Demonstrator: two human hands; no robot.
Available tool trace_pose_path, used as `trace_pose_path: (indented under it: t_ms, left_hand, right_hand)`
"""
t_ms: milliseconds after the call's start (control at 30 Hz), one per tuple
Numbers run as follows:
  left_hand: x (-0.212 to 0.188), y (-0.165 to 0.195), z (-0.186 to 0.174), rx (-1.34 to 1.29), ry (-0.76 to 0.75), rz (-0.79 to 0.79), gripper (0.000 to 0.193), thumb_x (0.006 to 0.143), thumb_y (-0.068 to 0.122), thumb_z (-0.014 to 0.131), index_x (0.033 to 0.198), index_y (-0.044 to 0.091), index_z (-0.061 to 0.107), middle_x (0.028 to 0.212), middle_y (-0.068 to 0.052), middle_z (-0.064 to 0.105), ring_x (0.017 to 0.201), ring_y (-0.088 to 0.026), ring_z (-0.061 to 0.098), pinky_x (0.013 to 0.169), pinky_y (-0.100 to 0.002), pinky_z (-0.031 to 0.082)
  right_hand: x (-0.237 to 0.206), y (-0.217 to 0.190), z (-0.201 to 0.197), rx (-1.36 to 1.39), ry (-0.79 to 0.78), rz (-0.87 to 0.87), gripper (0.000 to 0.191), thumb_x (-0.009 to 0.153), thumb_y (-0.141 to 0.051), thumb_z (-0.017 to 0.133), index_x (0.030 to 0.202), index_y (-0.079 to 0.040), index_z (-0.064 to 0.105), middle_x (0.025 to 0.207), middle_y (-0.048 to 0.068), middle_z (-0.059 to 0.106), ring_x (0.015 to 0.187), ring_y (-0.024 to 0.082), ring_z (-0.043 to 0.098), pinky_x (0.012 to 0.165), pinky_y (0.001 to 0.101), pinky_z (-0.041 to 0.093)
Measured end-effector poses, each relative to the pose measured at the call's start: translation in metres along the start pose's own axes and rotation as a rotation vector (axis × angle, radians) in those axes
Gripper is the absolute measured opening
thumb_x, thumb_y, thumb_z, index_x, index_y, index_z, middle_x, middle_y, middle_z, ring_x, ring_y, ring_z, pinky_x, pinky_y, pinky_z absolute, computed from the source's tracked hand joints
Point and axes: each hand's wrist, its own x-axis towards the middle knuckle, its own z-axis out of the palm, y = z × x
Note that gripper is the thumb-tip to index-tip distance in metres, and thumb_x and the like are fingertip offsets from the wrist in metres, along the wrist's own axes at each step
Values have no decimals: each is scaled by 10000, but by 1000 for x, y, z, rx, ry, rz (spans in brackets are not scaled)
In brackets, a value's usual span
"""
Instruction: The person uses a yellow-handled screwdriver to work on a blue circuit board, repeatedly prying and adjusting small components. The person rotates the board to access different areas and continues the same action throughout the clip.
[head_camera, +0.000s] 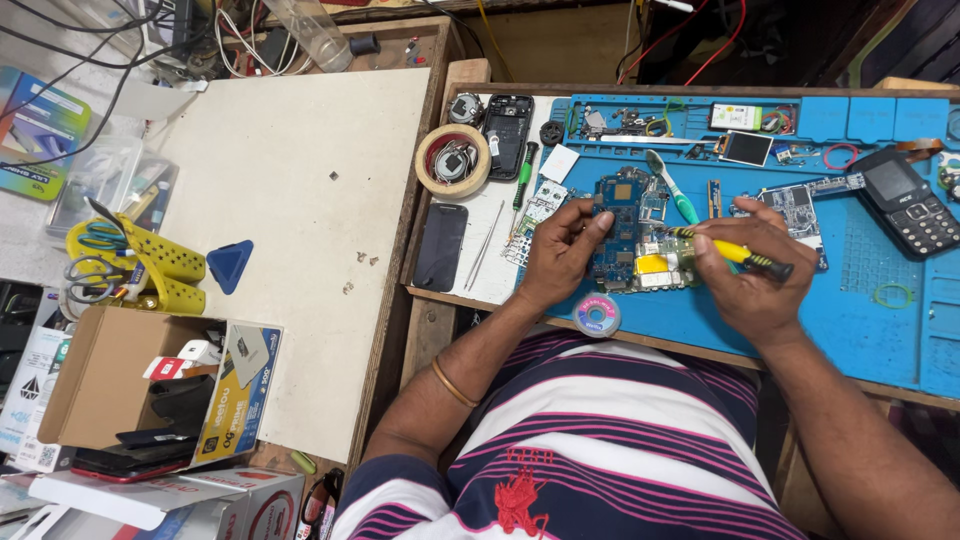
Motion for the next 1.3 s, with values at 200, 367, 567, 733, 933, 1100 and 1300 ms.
trace_pose_path:
  t_ms: [200,367,567,733,933,1100,1300]
  left_hand:
    - [0,0,1,43,-38,-3,217,1077,265,614,1152,67,664,688,79,557,612,-3,459,536,-200,356]
    - [-1,0,-1,35,-32,28,227,1089,276,607,1163,71,667,691,83,547,628,-5,469,555,-208,376]
    - [0,0,-1,39,-39,22,235,1082,287,609,1157,70,664,683,80,552,619,-2,458,548,-205,357]
    - [-1,1,-1,36,-43,4,227,1086,285,610,1136,71,666,671,86,536,607,-1,449,541,-203,352]
    - [2,-2,2,-43,35,-111,196,1059,261,631,1078,68,653,655,89,511,546,-14,403,486,-201,316]
    - [2,-9,7,-79,21,-48,156,1057,182,665,1124,41,662,876,70,637,754,-15,520,647,-192,411]
    - [4,-12,12,-104,100,-92,122,1052,158,671,1096,51,630,762,85,587,652,8,451,574,-181,336]
  right_hand:
    - [-2,-3,1,34,-61,-14,56,1016,-135,736,1015,-79,739,964,50,770,948,141,748,1156,456,473]
    - [-2,1,0,21,-11,3,57,1030,-137,739,1022,-80,745,954,48,764,950,138,743,1148,443,491]
    - [-4,5,1,41,-53,-11,67,1029,-147,733,1018,-81,733,973,50,770,940,145,747,1149,441,481]
    - [-3,1,0,20,-8,-30,67,1022,-149,742,1037,-84,734,1019,50,768,973,141,748,1163,436,474]
    - [1,-8,2,-25,-127,-87,111,919,-136,767,1019,-93,744,1028,63,774,972,180,757,1185,494,430]
    - [7,-6,-8,12,-130,-95,179,907,-108,768,1083,-92,743,1097,74,786,1059,201,764,1168,495,422]
    - [8,-7,-19,-38,-31,-38,90,929,-123,771,1013,-113,741,1026,33,791,984,155,771,1146,467,460]
